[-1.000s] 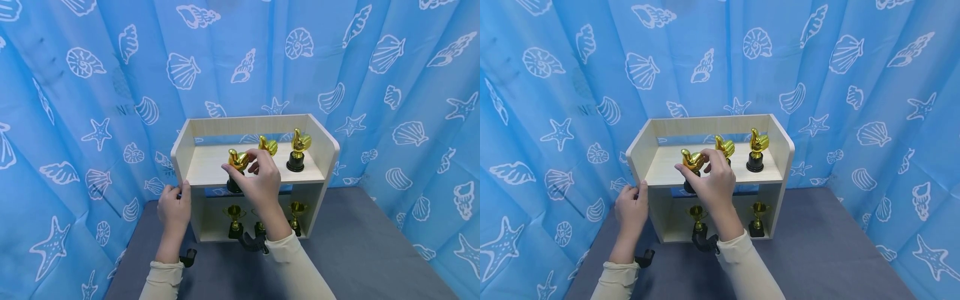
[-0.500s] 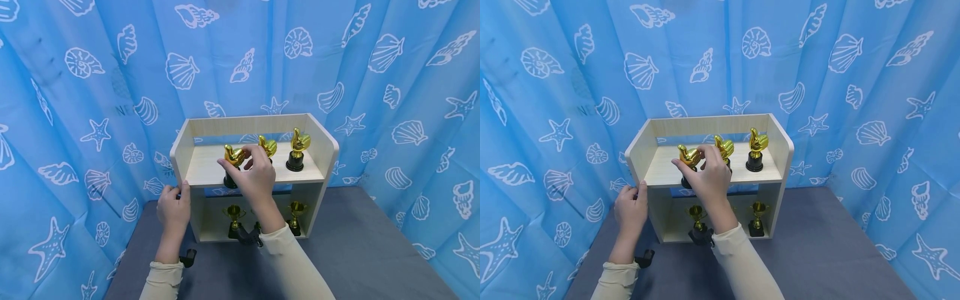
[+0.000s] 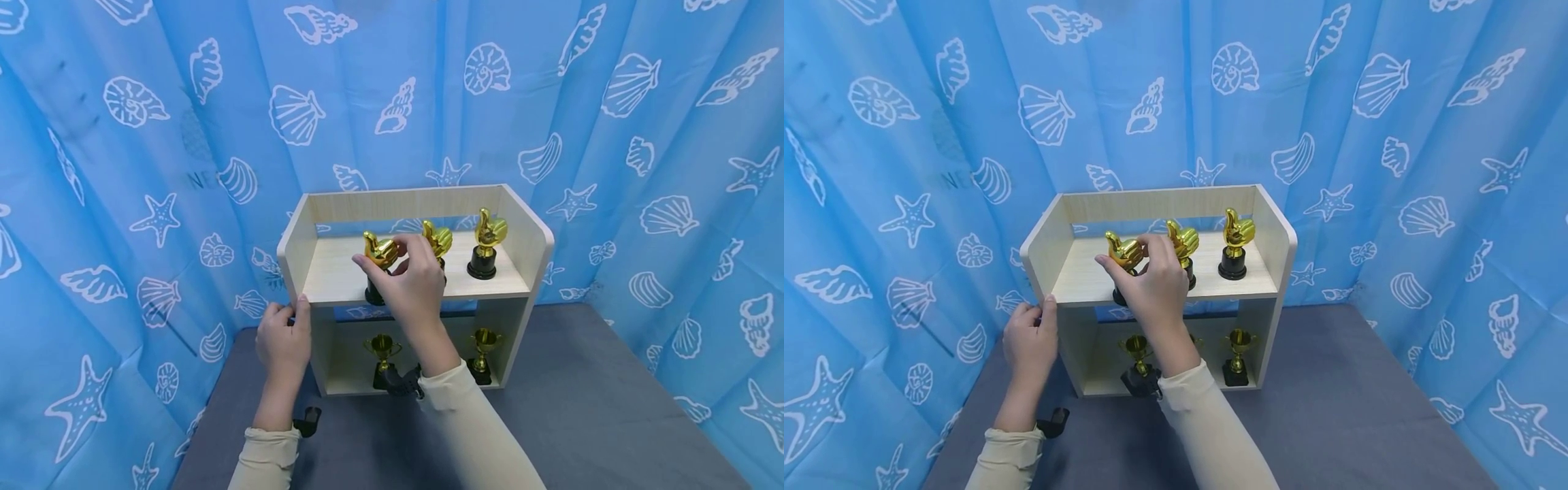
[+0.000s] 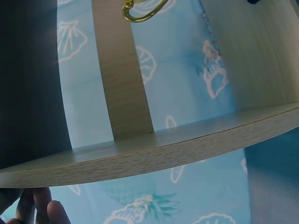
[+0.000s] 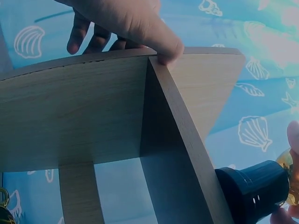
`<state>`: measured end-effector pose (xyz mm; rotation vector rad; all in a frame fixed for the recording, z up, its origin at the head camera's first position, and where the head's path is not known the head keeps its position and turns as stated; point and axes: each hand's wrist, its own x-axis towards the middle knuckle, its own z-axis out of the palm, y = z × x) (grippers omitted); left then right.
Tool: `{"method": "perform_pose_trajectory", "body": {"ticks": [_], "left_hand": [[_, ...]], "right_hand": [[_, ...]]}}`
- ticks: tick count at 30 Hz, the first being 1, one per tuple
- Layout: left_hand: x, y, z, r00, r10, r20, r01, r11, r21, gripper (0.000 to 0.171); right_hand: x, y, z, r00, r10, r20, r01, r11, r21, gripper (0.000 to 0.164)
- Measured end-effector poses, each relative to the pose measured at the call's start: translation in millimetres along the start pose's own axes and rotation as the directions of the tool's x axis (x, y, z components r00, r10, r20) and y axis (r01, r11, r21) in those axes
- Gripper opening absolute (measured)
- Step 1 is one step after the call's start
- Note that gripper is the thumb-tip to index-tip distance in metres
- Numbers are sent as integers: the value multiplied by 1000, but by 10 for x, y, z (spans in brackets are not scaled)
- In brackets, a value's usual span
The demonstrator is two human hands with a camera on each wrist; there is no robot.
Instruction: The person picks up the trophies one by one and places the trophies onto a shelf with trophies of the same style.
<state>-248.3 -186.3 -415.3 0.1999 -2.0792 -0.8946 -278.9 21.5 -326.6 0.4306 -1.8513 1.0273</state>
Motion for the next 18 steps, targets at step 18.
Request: {"method": "perform_pose_trajectory", "body": {"ticks": [18], "left_hand": [[6, -26, 10, 1000, -14, 12, 14, 1000, 0, 59]], "right_hand": [[32, 5, 140, 1000, -6, -20, 6, 999, -39, 61]]}}
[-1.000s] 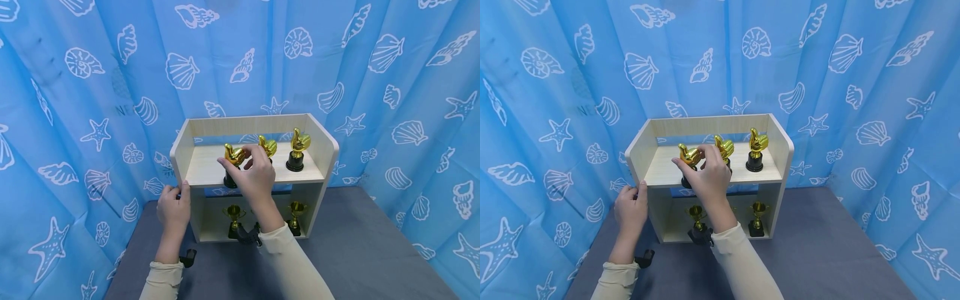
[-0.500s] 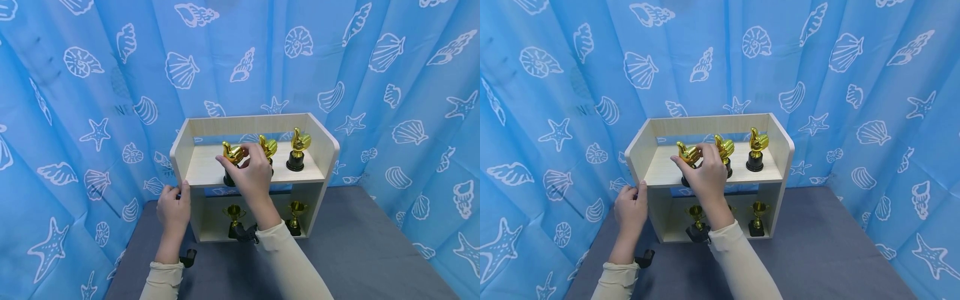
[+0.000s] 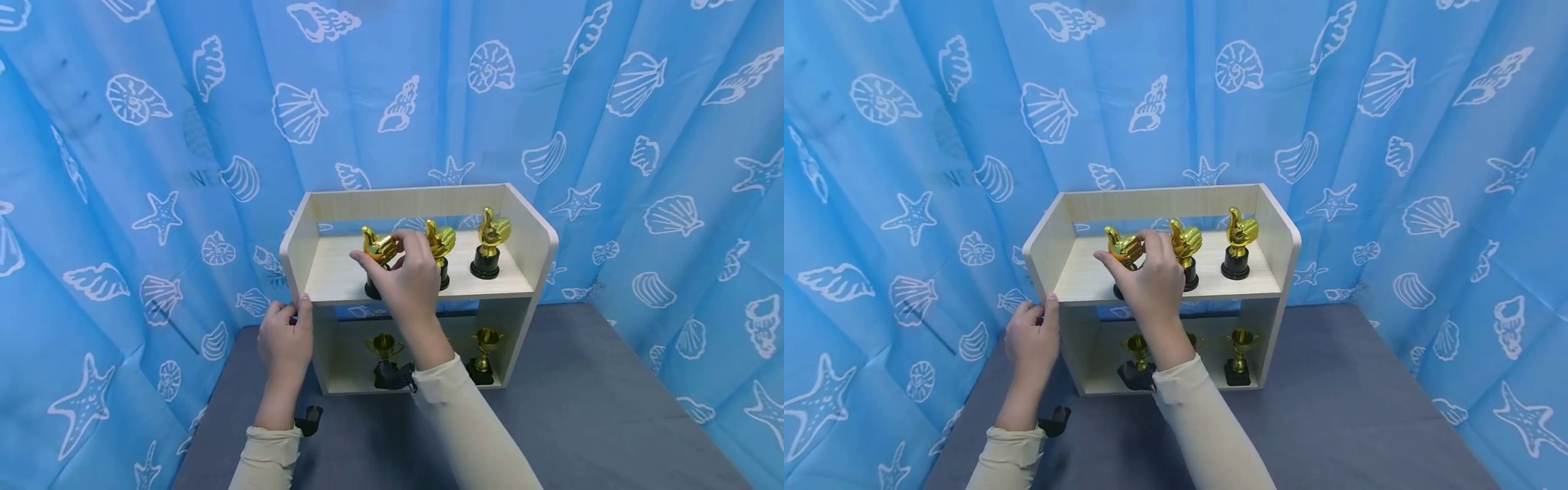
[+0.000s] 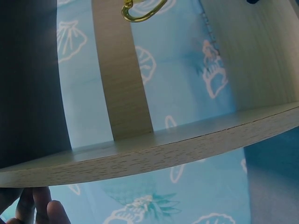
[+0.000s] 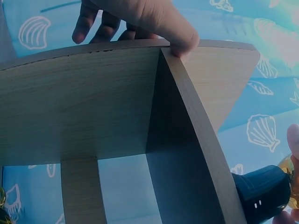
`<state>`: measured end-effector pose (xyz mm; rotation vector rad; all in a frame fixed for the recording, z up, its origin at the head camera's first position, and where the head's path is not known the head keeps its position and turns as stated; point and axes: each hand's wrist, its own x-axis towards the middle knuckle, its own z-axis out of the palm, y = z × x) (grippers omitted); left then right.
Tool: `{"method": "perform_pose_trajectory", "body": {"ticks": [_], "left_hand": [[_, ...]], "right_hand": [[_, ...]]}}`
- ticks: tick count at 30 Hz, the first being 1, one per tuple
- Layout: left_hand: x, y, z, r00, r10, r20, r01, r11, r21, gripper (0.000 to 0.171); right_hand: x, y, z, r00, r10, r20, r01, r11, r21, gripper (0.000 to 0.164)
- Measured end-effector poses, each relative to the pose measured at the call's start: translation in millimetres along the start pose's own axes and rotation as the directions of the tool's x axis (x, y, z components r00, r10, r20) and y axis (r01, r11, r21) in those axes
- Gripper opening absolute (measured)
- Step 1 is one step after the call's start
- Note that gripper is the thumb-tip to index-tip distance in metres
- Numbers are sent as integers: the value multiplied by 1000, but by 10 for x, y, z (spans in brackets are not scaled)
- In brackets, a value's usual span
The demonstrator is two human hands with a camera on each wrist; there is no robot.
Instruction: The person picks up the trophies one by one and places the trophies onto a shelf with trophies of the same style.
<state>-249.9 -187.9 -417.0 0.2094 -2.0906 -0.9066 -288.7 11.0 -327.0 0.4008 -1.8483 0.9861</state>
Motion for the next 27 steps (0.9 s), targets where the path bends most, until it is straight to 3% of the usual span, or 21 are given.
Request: {"method": "perform_pose_trajectory", "body": {"ticks": [27], "left_hand": [[2, 26, -9, 999, 26, -26, -26, 1000, -2, 57]], "right_hand": [[4, -22, 33, 999, 24, 47, -23, 1000, -13, 64]]}}
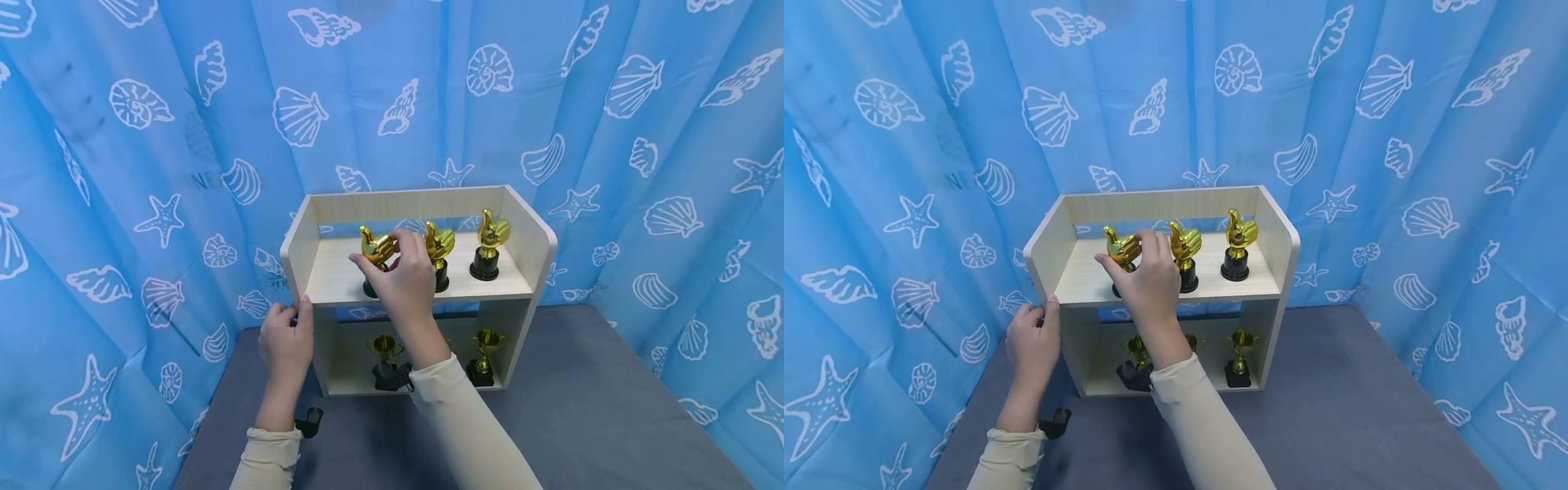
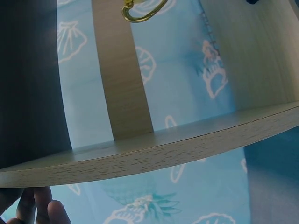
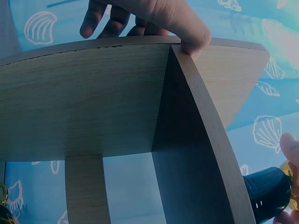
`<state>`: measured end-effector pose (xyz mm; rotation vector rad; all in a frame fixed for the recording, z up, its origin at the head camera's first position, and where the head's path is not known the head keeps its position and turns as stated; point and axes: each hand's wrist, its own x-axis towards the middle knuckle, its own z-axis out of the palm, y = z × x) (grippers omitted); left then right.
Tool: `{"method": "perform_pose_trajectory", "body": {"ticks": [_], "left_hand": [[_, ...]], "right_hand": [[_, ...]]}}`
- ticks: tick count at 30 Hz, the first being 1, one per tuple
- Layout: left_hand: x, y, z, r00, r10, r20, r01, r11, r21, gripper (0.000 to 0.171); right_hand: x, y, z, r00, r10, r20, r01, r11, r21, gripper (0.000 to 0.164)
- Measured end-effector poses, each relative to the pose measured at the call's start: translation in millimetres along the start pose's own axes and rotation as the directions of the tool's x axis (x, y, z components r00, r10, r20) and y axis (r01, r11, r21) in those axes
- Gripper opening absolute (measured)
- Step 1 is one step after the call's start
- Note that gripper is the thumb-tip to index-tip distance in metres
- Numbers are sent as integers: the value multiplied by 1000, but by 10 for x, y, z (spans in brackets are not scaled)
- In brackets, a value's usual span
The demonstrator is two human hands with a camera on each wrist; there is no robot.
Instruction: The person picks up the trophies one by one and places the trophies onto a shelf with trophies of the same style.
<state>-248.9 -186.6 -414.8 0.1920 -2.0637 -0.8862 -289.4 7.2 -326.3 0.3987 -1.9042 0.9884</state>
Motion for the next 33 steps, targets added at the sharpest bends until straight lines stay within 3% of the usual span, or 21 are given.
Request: {"method": "perform_pose_trajectory", "body": {"ticks": [8, 33], "left_hand": [[-9, -8, 16, 1000, -5, 21, 5, 1000, -5, 57], [-4, -24, 18, 1000, -21, 9, 21, 1000, -2, 60]], "right_hand": [[-47, 30, 3, 997, 43, 61, -43, 999, -4, 65], [-37, 37, 10, 994, 33, 101, -35, 999, 24, 69]]}}
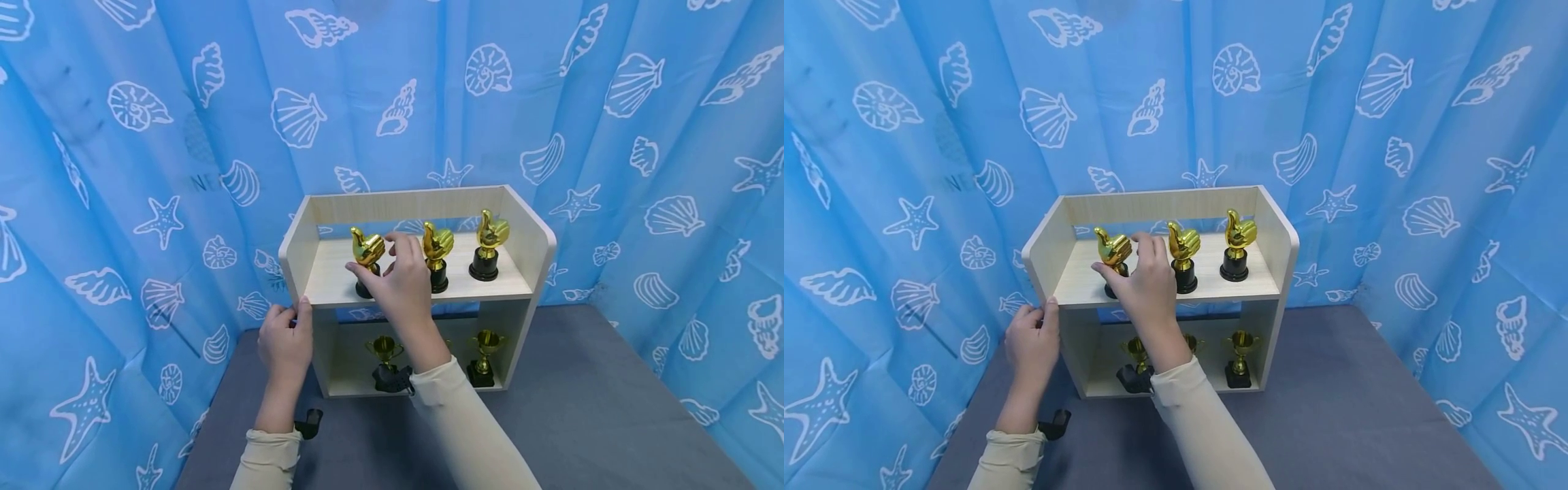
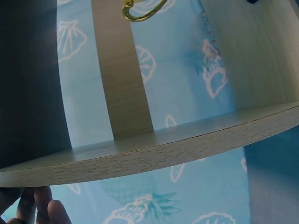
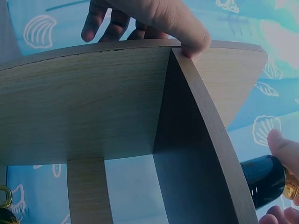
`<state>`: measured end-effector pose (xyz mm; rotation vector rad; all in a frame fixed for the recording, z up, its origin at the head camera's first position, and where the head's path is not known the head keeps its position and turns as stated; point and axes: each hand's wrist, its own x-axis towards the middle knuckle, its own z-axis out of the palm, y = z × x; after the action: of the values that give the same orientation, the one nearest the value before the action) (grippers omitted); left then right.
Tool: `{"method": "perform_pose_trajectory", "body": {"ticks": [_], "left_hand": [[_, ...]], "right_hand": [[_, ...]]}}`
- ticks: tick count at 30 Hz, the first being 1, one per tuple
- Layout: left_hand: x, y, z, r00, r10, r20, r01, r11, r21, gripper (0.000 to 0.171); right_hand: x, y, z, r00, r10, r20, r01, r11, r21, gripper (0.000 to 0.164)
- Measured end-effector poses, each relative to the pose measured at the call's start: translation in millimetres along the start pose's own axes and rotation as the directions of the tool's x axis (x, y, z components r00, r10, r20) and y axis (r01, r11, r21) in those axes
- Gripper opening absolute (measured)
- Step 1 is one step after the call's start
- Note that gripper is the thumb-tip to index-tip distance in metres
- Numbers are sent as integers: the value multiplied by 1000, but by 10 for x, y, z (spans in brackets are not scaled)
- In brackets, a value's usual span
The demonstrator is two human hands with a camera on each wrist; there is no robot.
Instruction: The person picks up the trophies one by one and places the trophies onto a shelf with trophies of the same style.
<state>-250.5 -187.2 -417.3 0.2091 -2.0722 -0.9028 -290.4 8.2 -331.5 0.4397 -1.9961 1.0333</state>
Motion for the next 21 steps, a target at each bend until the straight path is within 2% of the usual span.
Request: {"method": "perform_pose_trajectory", "body": {"ticks": [6, 14, 21], "left_hand": [[-1, -5, -1, 1000, -5, 5, 5, 1000, -3, 59], [6, 4, -8, 1000, -7, 8, 7, 1000, -12, 59], [3, 12, -19, 1000, 17, -1, -17, 1000, -18, 56]], "right_hand": [[3, -11, 13, 1000, 10, 1, -10, 1000, -9, 65], [4, -27, 9, 1000, 3, -3, -3, 1000, -3, 68], [5, -91, -50, 999, -12, -37, 11, 1000, -12, 71]]}}
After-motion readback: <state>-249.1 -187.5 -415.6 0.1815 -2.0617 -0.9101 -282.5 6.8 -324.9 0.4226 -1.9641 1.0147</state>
